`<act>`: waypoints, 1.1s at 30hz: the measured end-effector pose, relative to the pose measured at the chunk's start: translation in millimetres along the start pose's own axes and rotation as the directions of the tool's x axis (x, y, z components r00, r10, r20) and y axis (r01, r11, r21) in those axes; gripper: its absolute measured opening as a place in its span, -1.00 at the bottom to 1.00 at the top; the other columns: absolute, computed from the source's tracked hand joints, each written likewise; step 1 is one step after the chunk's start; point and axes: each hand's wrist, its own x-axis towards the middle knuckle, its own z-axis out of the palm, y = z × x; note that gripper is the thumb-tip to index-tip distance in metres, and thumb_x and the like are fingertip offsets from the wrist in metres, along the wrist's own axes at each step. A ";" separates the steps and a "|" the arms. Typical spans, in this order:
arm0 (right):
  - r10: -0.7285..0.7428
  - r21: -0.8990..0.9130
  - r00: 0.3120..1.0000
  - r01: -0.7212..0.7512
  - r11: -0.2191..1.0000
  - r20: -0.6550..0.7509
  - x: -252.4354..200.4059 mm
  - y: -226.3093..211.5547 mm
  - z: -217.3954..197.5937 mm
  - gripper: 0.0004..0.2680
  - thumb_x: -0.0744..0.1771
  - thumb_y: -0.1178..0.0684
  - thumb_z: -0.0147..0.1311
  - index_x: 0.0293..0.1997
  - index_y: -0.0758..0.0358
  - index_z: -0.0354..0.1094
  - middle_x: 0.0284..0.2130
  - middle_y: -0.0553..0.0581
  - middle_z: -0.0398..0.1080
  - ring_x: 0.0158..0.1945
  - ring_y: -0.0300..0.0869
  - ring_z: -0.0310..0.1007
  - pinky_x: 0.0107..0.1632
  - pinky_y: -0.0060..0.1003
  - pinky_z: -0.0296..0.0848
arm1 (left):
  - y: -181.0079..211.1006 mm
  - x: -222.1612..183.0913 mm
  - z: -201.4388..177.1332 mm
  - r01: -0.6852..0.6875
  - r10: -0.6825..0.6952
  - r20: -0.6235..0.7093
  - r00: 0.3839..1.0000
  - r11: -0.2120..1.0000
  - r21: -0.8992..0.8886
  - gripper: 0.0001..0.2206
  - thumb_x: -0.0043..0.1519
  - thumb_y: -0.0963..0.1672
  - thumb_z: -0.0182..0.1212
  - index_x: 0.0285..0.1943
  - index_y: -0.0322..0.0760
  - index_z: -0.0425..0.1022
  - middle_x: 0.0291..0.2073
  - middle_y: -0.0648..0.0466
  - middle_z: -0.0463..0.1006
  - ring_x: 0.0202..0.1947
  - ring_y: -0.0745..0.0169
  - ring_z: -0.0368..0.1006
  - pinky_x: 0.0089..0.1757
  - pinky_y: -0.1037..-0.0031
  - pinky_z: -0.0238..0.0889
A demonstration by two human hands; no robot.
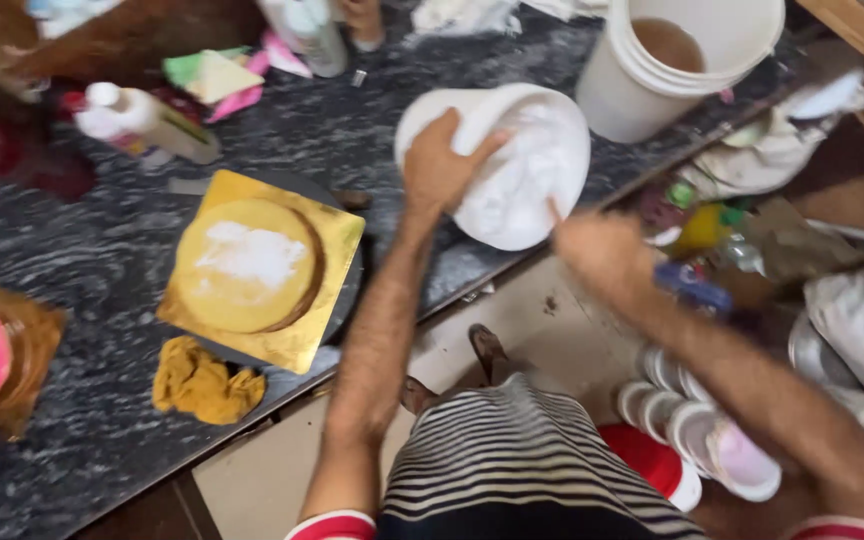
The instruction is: Trim cake layers and apply whipped cream frosting to the top of a cake.
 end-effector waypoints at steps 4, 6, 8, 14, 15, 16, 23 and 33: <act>-0.031 -0.153 0.999 0.034 0.988 0.026 -12.6 9.7 26.0 -0.45 0.28 0.11 0.02 0.50 -0.08 0.04 -0.32 0.26 0.55 -0.35 0.04 0.62 -0.35 -0.01 0.59 | 11.5 -3.1 22.4 0.058 -0.062 0.061 0.996 0.996 0.072 -0.40 0.05 0.24 0.38 -0.42 -0.33 0.41 -0.51 -0.05 0.50 -0.45 0.01 0.44 -0.33 0.14 0.30; -0.079 -0.154 0.997 0.075 0.985 -0.019 3.0 4.0 22.4 -0.44 0.27 0.12 0.02 0.50 -0.10 0.05 -0.34 0.27 0.55 -0.36 0.05 0.61 -0.37 -0.02 0.59 | 6.9 2.2 6.8 0.103 -0.108 0.044 0.993 0.990 0.098 -0.39 0.04 0.25 0.37 -0.44 -0.33 0.39 -0.53 -0.03 0.49 -0.46 0.04 0.44 -0.33 0.15 0.31; -0.033 -0.027 0.990 0.029 0.999 -0.139 -1.9 1.5 -3.7 -0.57 0.36 0.10 -0.05 0.46 -0.06 0.16 -0.34 0.29 0.55 -0.38 0.05 0.61 -0.37 -0.01 0.57 | 7.2 5.6 17.4 -0.072 0.077 -0.046 0.996 0.992 0.105 -0.41 0.03 0.24 0.42 -0.44 -0.32 0.41 -0.52 -0.05 0.47 -0.47 0.01 0.39 -0.38 0.10 0.25; -0.123 -0.284 0.968 0.056 0.957 -0.221 3.5 20.7 -48.6 -0.50 0.24 0.06 0.08 0.38 0.17 0.24 -0.29 0.26 0.56 -0.39 0.00 0.60 -0.40 -0.08 0.56 | 16.7 8.4 10.0 0.004 -0.016 0.114 0.993 0.994 0.109 -0.39 -0.02 0.22 0.45 -0.50 -0.36 0.36 -0.55 -0.12 0.51 -0.48 -0.05 0.45 -0.36 0.11 0.27; -0.087 -0.282 0.980 0.034 0.959 -0.179 -20.6 25.1 -22.3 -0.50 0.24 0.06 0.08 0.38 0.17 0.24 -0.29 0.26 0.56 -0.39 0.00 0.60 -0.40 -0.08 0.56 | 20.5 0.8 17.9 0.013 -0.025 0.159 0.987 0.997 0.078 -0.39 -0.02 0.22 0.45 -0.50 -0.36 0.36 -0.55 -0.12 0.51 -0.48 -0.05 0.45 -0.36 0.11 0.27; 0.002 -0.240 0.993 -0.030 0.970 -0.114 -46.1 26.8 1.2 -0.51 0.25 0.05 0.11 0.37 0.13 0.24 -0.28 0.24 0.56 -0.35 0.01 0.60 -0.35 -0.01 0.55 | 24.1 -6.0 23.6 0.056 -0.069 0.167 0.984 0.995 0.077 -0.40 0.02 0.23 0.42 -0.46 -0.34 0.37 -0.50 -0.13 0.54 -0.44 -0.06 0.48 -0.32 0.11 0.30; 0.085 -0.061 0.993 -0.090 0.994 -0.077 -15.4 11.2 47.5 -0.62 0.33 -0.06 0.19 0.29 0.15 0.31 -0.24 0.24 0.58 -0.20 0.04 0.61 -0.15 -0.03 0.54 | 19.3 -2.1 13.9 0.146 -0.143 -0.032 0.989 0.986 0.080 -0.38 0.05 0.24 0.37 -0.28 -0.40 0.49 -0.35 -0.20 0.60 -0.29 -0.19 0.55 -0.20 0.10 0.38; 0.095 -0.074 0.985 -0.106 0.992 -0.145 16.7 11.8 11.8 -0.65 0.37 -0.03 0.08 0.34 0.13 0.31 -0.31 0.19 0.57 -0.31 0.01 0.62 -0.30 -0.08 0.53 | -15.5 -4.0 28.7 0.001 0.002 -0.094 0.996 0.999 0.035 -0.40 0.06 0.22 0.36 -0.18 -0.39 0.54 -0.29 -0.23 0.61 -0.24 -0.22 0.54 -0.18 0.12 0.39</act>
